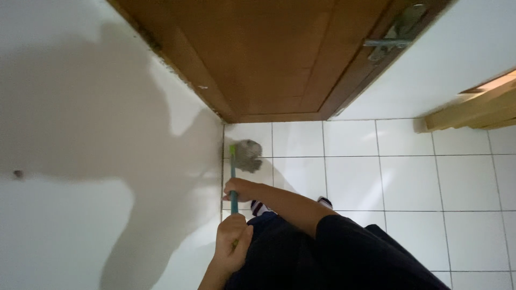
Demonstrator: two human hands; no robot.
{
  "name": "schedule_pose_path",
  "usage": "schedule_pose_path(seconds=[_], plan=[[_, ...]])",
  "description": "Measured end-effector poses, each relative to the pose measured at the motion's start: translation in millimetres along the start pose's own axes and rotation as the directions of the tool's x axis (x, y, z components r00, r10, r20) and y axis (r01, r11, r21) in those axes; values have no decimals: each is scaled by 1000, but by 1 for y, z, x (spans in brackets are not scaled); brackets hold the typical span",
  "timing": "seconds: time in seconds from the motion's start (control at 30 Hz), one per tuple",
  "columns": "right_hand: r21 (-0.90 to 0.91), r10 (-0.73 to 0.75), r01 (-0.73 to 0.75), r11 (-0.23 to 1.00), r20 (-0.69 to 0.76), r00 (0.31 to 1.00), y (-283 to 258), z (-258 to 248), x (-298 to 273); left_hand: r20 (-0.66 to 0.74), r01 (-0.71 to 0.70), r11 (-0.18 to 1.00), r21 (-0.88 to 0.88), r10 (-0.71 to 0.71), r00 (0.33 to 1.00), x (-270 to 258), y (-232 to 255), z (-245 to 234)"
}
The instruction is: Mopping a tiled floor using a wet mop.
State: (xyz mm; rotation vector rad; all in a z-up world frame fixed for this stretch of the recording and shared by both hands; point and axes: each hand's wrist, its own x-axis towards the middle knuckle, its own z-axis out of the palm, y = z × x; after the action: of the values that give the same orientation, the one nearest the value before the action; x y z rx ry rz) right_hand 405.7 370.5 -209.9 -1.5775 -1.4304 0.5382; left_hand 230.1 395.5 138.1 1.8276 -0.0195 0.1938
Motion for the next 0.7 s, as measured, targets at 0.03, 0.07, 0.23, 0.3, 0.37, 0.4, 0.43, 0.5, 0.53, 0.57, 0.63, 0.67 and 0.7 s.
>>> schedule_pose_path(seconds=[0.03,0.07,0.23,0.3,0.37,0.4,0.43,0.5,0.53,0.57,0.63,0.67,0.7], plan=[[5,0,0,1000,3,1000,-8,-10,14,-2,6,1000,1,-6,1000,6,1,-9],[67,22,-21,998,-15,1000,-16,-20,25,20,-50,998,31,49,999,12,3,-16],[-27,249,-248,968,121,961,-18,-60,30,133,-167,986,-6,166,977,42,-12,-16],[-78,251,-248,966,26,968,10,-56,0,216,-253,965,-73,263,940,54,-22,-3],[-19,137,-142,990,-160,977,21,-66,-39,248,-268,958,-101,285,926,68,-29,22],[13,11,-7,1000,-340,940,26,-72,-57,269,-286,951,-116,307,913,76,-31,34],[15,20,-16,1000,-350,937,24,-81,-73,280,-281,952,-122,305,910,83,-27,45],[-88,194,-229,969,-297,935,24,-111,-111,352,-222,962,-160,265,897,105,-20,73],[-89,207,-244,966,-307,929,21,-125,-128,364,-220,960,-172,269,892,113,-23,87],[-33,174,-201,979,-381,908,17,-139,-146,404,-224,958,-178,279,871,121,-26,101],[25,153,-160,987,-460,875,11,-160,-186,452,-220,957,-187,283,846,133,-20,131],[-52,287,-336,940,-408,867,13,-171,-207,489,-208,946,-249,308,816,141,-15,146],[-135,421,-495,859,-364,831,16,-182,-228,523,-193,931,-309,336,784,150,-10,161]])
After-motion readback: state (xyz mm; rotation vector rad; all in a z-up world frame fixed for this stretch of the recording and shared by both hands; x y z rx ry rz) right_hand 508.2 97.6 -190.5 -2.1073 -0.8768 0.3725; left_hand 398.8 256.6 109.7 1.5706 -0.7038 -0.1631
